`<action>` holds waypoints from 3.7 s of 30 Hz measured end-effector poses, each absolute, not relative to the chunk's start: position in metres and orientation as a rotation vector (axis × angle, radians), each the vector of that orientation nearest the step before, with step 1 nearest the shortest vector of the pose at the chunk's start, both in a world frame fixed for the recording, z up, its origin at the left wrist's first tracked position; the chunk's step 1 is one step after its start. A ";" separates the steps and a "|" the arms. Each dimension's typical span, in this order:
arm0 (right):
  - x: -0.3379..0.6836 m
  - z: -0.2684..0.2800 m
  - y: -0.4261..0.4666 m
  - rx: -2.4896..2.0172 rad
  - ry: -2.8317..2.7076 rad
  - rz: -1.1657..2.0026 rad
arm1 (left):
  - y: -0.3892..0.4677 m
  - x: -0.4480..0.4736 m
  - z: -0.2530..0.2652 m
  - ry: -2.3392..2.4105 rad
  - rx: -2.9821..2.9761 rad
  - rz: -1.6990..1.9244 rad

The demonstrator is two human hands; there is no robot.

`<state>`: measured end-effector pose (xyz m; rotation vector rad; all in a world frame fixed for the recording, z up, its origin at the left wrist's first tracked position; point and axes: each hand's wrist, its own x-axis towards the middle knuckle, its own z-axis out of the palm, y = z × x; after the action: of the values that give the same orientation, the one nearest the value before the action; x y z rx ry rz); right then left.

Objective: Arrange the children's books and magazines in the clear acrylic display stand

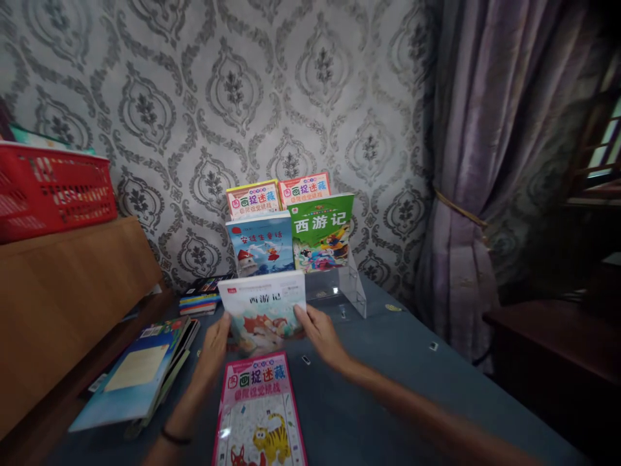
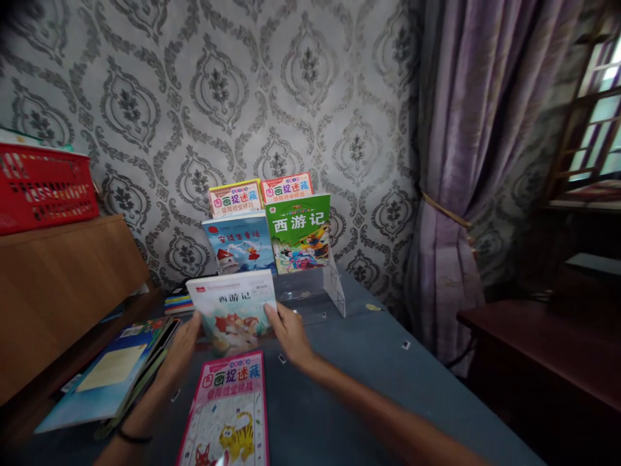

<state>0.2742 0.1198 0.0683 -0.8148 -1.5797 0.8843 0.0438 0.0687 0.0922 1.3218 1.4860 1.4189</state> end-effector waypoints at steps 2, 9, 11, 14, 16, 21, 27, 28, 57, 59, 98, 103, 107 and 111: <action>0.273 0.087 0.138 -0.819 -1.599 0.827 | 0.082 0.045 0.113 1.467 1.303 1.462; 0.272 0.164 0.197 -0.727 -1.662 0.590 | 0.135 0.048 0.184 1.283 1.398 1.638; 0.272 0.184 0.210 -0.702 -1.659 0.526 | 0.147 0.048 0.199 1.231 1.467 1.686; 0.273 0.205 0.224 -0.670 -1.647 0.461 | 0.161 0.049 0.217 1.163 1.558 1.764; 0.274 0.213 0.230 -0.643 -1.644 0.434 | 0.167 0.050 0.225 1.130 1.591 1.810; 0.277 0.215 0.236 -0.616 -1.652 0.415 | 0.176 0.053 0.229 1.091 1.607 1.834; 0.280 0.204 0.242 -0.611 -1.654 0.436 | 0.183 0.053 0.223 1.101 1.613 1.800; 0.280 0.203 0.244 -0.618 -1.653 0.436 | 0.185 0.053 0.222 1.098 1.608 1.795; 0.275 0.191 0.267 -0.923 -1.701 0.091 | 0.219 0.027 0.194 1.350 1.949 1.769; 0.274 0.190 0.266 -0.962 -1.695 -0.014 | 0.219 0.025 0.194 1.408 2.009 1.749; 0.281 0.226 0.237 -0.954 -1.844 -0.468 | 0.191 0.055 0.219 2.453 2.306 0.821; 0.277 0.242 0.233 -1.103 -2.013 -0.513 | 0.187 0.061 0.220 2.445 2.311 0.827; 0.273 0.250 0.225 -1.196 -2.041 -0.516 | 0.185 0.062 0.222 2.443 2.301 0.829; 0.274 0.252 0.222 -1.170 -2.055 -0.538 | 0.184 0.062 0.223 2.480 2.278 0.782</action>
<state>0.2742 0.2219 0.2519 -1.1699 -2.0550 -0.5378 0.0625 0.1845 0.2230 2.2784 2.4797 0.7821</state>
